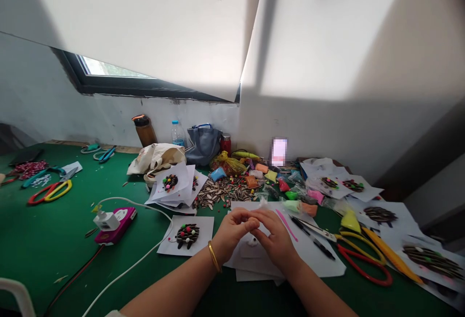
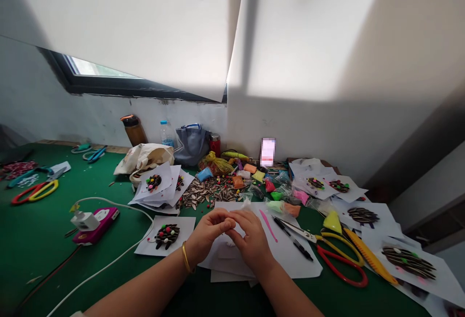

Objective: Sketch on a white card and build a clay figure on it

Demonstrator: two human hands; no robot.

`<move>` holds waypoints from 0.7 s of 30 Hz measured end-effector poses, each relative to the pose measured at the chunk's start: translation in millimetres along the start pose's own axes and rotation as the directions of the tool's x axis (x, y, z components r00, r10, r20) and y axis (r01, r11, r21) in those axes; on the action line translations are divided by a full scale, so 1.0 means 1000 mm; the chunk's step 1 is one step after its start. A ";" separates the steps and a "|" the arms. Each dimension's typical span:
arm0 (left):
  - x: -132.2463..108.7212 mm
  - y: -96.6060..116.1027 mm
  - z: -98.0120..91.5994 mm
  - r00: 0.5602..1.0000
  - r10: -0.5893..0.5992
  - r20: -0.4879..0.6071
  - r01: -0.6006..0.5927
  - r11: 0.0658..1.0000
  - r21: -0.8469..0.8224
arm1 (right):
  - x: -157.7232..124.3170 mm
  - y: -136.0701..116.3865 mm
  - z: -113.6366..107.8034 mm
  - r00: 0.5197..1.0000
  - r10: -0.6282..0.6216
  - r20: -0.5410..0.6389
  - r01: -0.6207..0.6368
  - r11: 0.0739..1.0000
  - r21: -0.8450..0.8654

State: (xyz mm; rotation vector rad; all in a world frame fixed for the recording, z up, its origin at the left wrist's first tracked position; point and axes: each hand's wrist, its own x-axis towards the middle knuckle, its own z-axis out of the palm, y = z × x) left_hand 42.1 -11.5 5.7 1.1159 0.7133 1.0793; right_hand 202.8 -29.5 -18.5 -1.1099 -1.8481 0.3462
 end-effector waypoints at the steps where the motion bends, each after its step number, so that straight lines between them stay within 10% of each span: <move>1: 0.001 -0.001 -0.001 1.000 0.019 -0.003 -0.019 0.999 0.039 | 0.001 -0.001 -0.001 1.000 0.000 0.011 0.000 1.000 0.024; 12: 0.002 -0.005 -0.008 0.954 0.290 0.073 -0.274 0.753 0.598 | -0.001 0.000 -0.007 0.994 0.040 0.098 -0.035 0.998 -0.051; 21: 0.007 -0.006 -0.008 0.981 0.195 0.019 -0.183 0.880 0.438 | 0.000 -0.002 -0.010 0.985 0.138 0.103 -0.150 0.981 0.123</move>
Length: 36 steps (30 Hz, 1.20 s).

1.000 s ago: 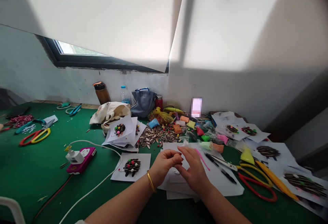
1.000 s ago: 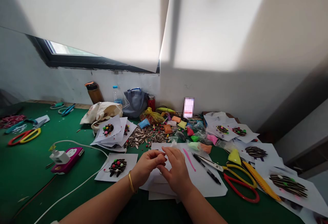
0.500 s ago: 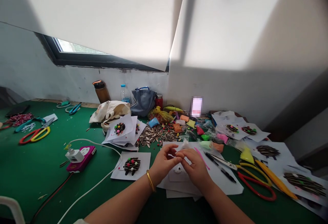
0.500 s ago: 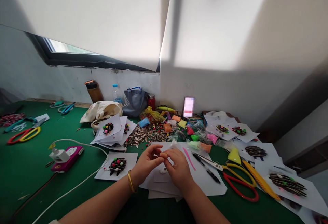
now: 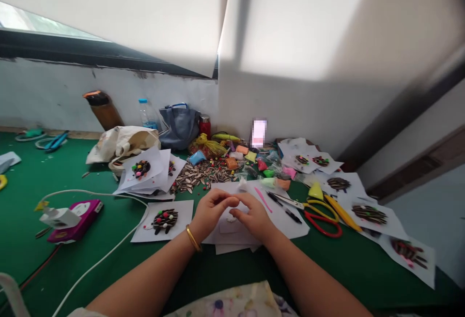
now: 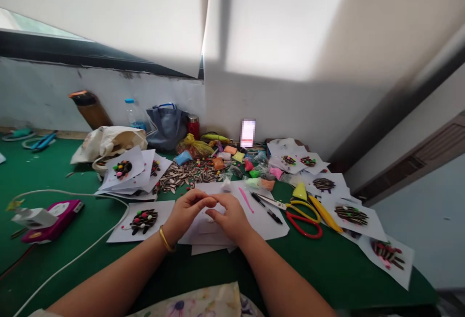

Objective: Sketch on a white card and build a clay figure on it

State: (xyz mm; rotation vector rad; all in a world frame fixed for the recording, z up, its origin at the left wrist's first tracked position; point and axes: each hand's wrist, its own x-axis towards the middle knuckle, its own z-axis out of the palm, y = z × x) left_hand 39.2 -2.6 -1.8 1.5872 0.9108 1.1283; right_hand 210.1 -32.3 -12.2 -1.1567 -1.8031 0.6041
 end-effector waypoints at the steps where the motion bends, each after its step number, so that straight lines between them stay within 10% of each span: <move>1: 0.001 -0.001 0.000 1.000 -0.005 -0.009 0.005 1.000 0.017 | 0.001 -0.001 -0.001 1.000 0.007 0.014 -0.007 1.000 0.017; 7: 0.001 -0.001 -0.001 0.985 0.145 0.096 -0.163 0.964 0.209 | 0.002 -0.004 -0.002 1.000 0.012 0.005 -0.012 0.999 -0.035; 19: 0.002 -0.003 -0.003 0.997 0.030 0.064 -0.033 0.998 0.047 | 0.001 -0.002 -0.002 0.998 0.062 0.007 -0.063 0.996 0.061; 24: 0.003 0.001 -0.003 0.988 0.092 0.127 -0.119 0.966 0.228 | 0.000 -0.001 0.002 0.999 0.026 0.040 -0.019 0.986 -0.166; 36: 0.002 -0.004 -0.001 0.989 0.125 0.082 -0.140 0.969 0.205 | 0.001 0.001 0.002 1.000 0.016 0.019 -0.014 0.995 -0.099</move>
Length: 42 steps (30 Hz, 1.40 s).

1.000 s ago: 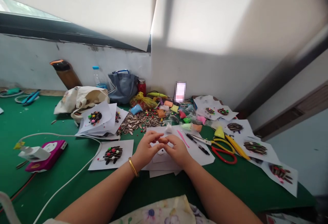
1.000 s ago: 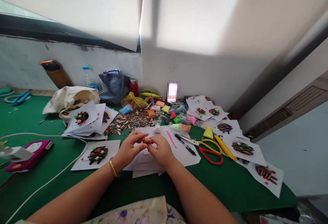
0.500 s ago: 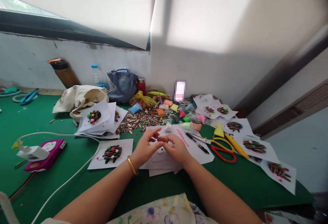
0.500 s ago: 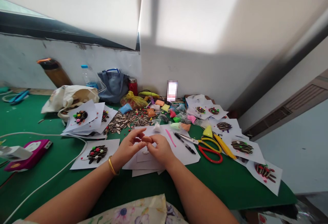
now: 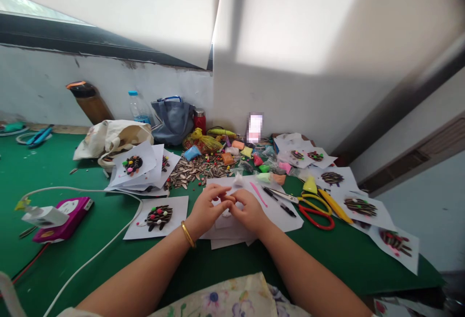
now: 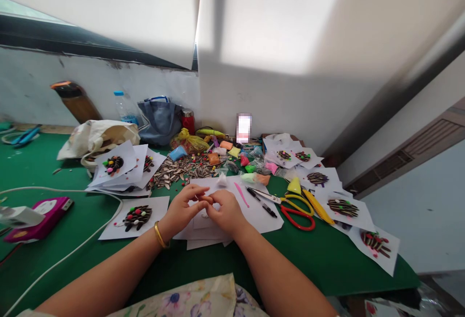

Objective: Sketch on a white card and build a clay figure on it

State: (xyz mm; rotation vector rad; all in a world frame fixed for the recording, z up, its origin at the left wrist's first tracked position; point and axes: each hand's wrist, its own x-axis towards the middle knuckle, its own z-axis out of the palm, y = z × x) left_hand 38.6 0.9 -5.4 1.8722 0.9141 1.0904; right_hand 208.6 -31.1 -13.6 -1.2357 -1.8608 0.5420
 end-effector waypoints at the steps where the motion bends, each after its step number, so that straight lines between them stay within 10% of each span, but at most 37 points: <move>1: 0.000 0.000 0.000 1.000 0.002 0.004 -0.002 0.999 0.033 | 0.000 0.000 0.001 1.000 -0.014 0.003 0.014 0.999 -0.037; 42: 0.000 -0.002 -0.003 0.999 0.021 0.038 -0.025 0.994 0.104 | -0.002 -0.001 0.002 0.999 -0.047 -0.023 0.044 0.993 -0.107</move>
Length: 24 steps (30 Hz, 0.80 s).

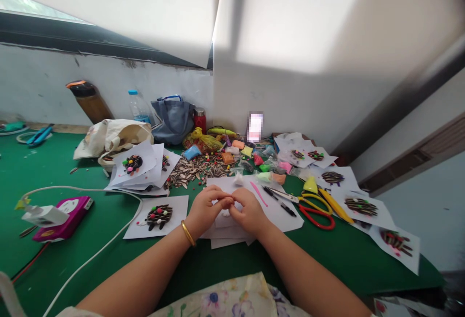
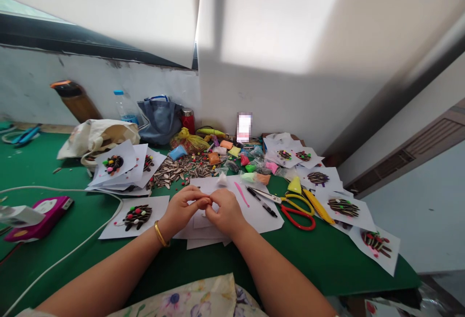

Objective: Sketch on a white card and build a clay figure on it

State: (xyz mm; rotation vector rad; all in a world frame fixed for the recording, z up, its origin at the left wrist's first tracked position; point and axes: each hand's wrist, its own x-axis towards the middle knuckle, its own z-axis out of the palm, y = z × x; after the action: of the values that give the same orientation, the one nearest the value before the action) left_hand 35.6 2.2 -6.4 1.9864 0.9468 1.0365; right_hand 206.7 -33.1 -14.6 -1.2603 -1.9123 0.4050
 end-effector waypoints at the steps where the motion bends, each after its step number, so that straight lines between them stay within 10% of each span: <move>1: 0.000 0.001 0.000 1.000 -0.010 -0.009 0.010 1.000 -0.002 | 0.000 -0.001 0.000 1.000 0.003 -0.006 -0.003 1.000 0.019; 24: 0.000 -0.002 0.001 0.999 0.013 -0.040 -0.014 0.999 -0.032 | 0.000 0.000 0.001 0.993 0.115 0.014 -0.116 0.991 0.070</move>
State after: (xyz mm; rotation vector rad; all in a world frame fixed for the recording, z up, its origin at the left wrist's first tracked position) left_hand 35.8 2.7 -8.3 1.9553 0.9330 1.0957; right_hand 206.0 -33.6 -15.0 -1.3282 -1.8219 0.5352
